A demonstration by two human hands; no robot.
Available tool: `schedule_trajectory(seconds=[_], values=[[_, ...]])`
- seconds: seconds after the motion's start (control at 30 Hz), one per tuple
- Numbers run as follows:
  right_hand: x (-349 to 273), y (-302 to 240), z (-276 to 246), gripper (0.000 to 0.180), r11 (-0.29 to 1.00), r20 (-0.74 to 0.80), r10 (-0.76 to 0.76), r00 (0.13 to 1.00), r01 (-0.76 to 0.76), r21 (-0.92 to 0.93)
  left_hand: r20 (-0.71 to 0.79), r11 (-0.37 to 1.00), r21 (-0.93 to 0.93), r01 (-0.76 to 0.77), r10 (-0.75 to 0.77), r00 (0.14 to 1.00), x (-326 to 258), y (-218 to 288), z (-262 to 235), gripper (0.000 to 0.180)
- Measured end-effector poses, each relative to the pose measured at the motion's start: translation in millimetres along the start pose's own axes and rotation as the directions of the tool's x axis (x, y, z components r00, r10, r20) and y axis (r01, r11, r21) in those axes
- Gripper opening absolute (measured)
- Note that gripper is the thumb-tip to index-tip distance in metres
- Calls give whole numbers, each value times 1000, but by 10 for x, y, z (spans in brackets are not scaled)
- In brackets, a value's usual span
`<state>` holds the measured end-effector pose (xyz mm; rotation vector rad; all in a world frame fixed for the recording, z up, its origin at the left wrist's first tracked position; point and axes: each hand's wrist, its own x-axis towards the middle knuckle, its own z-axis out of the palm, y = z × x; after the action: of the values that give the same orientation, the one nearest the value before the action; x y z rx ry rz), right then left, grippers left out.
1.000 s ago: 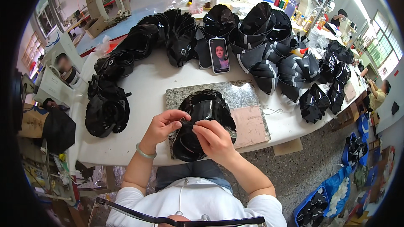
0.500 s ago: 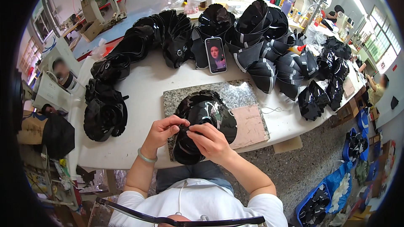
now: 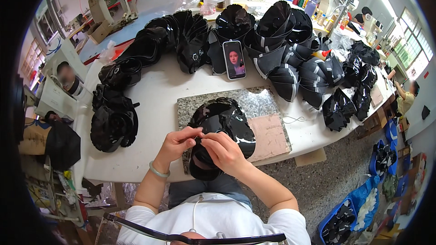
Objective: The person attaches small buckle components to black helmet visor pieces by hand, assembling each piece before placing it on the table.
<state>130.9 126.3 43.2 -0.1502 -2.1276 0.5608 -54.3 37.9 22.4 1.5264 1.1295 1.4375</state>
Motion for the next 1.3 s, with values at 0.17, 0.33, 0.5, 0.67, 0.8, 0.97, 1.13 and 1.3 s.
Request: schedule_trajectory(seconds=[0.17,0.33,0.5,0.67,0.8,0.97,1.13,1.3], values=[[-44,41,38,27,1000,59,-7,998,6,20,-96,919,-364,150,-197,976,-43,-112,35,35],[-33,37,74,28,999,7,43,999,-43,26,-96,931,-284,230,-267,959,-68,-147,42,34],[-51,56,74,27,1000,54,3,999,-3,1,-131,922,-302,243,-293,947,-66,-95,90,32],[-96,30,117,25,999,7,47,999,-47,-23,-85,979,-155,133,-148,985,-25,-37,115,21],[-94,-2,107,23,994,-41,109,993,-108,25,-86,986,-95,140,-149,985,-35,50,86,23],[-122,-34,79,24,986,-21,152,988,-150,69,-47,986,-6,165,-165,985,-112,59,10,29],[-97,-42,-90,36,989,106,131,986,-123,-86,-83,982,-24,189,-191,978,-144,101,27,27],[-124,-66,-26,21,954,-28,280,959,-275,118,-76,989,67,132,-127,989,-157,119,61,28]])
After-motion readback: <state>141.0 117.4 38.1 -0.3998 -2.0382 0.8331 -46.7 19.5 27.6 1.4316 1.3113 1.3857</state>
